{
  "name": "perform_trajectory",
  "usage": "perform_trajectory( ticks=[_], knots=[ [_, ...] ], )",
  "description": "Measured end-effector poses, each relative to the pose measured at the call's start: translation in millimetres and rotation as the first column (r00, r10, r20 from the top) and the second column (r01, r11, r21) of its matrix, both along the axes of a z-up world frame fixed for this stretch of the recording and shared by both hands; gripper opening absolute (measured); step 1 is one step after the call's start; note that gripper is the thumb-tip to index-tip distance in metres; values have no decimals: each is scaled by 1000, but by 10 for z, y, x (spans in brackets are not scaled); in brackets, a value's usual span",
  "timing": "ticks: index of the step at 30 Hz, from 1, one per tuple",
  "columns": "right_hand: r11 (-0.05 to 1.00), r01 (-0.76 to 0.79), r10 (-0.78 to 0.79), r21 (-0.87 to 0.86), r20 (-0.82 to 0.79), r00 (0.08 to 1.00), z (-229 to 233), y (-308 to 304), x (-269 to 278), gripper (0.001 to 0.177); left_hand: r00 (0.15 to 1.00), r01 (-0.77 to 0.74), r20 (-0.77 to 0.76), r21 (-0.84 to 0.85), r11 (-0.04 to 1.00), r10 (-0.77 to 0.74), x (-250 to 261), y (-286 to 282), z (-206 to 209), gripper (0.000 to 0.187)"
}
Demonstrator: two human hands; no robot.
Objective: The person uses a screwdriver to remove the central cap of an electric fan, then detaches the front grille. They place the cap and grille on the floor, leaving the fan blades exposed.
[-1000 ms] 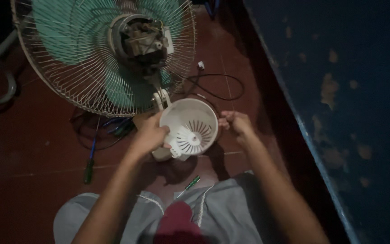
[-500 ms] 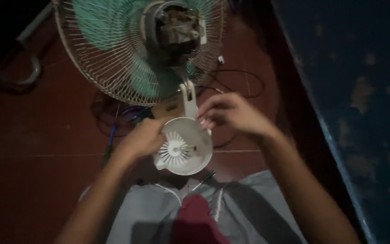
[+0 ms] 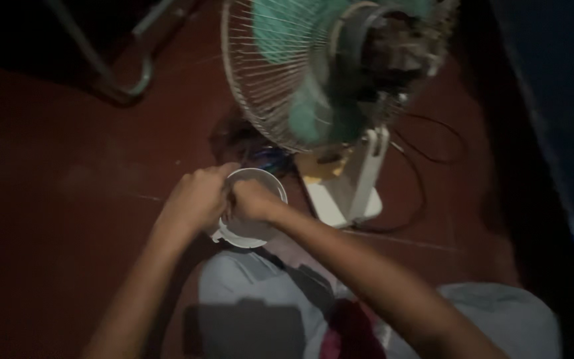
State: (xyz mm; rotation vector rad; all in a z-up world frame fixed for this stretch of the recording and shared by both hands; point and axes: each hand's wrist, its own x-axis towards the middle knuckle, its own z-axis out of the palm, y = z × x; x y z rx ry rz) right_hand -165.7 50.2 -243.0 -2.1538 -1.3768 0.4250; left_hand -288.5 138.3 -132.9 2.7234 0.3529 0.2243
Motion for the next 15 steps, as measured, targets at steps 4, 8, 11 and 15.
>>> perform_trajectory(
  ticks=[4,8,11,15],
  knots=[
    [987,98,-112,-127,-108,988,-371,492,-14,28,996,-29,88,11,1000,28,-104,393,-196,60],
    [987,148,-155,-63,-124,980,-483,800,-83,26,990,-108,82,-36,993,111,-129,785,-415,58],
    [986,153,-142,69,-141,980,-411,913,-120,24,981,-184,61,17,983,182,-152,1102,-602,56],
    [970,135,-74,204,-280,957,-253,917,-103,16,955,-279,111,30,960,274,-198,1494,-812,54]
  ],
)
